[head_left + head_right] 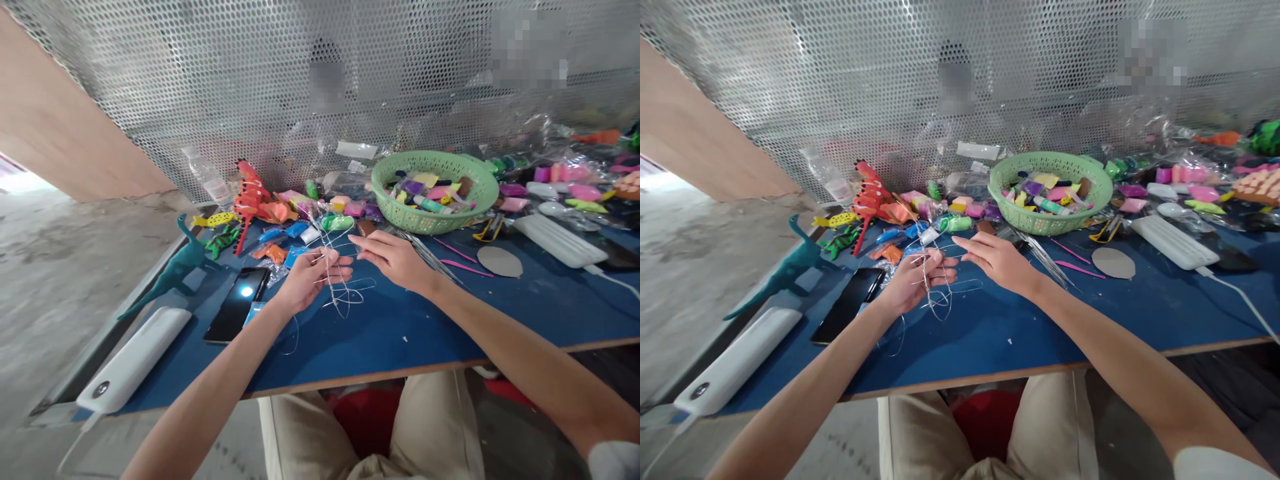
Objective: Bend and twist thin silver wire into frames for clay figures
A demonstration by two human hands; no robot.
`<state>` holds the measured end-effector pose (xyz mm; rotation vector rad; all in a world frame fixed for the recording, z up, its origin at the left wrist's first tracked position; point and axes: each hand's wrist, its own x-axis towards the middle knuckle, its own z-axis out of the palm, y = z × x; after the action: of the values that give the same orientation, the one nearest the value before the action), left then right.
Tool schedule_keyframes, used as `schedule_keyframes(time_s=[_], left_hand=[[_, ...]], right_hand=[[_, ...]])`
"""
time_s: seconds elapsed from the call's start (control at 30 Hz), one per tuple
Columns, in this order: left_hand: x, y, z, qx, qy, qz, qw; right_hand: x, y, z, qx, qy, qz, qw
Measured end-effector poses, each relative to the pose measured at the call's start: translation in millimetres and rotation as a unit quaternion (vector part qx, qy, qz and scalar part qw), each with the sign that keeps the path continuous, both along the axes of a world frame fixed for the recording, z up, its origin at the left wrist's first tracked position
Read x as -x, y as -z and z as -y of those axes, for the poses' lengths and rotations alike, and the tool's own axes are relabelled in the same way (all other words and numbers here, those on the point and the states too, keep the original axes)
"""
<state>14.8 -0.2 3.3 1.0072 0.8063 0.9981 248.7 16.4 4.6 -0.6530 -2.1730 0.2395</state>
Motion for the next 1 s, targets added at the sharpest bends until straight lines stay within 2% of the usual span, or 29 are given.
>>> schedule_keyframes(time_s=[0.23,0.33,0.6,0.77,1.0], left_hand=[[0,-2.9,-1,0.001,-0.024,-0.008,1.000],[0,-2.6,-1,0.003,-0.036,-0.012,0.999],[-6,3.8,0,0.000,-0.090,-0.036,0.995],[-9,2.1,1,0.007,-0.089,-0.043,0.995],[-12,-1.7,3,0.011,-0.110,-0.029,0.993]], right_hand=[[2,6.2,-2,0.022,0.027,-0.083,0.996],[2,7.8,-2,0.025,0.043,-0.084,0.995],[5,5.9,-3,-0.066,0.032,0.007,0.997],[8,13.0,-6,-0.114,0.037,-0.006,0.993],[10,14.9,-6,-0.110,0.046,-0.027,0.992]])
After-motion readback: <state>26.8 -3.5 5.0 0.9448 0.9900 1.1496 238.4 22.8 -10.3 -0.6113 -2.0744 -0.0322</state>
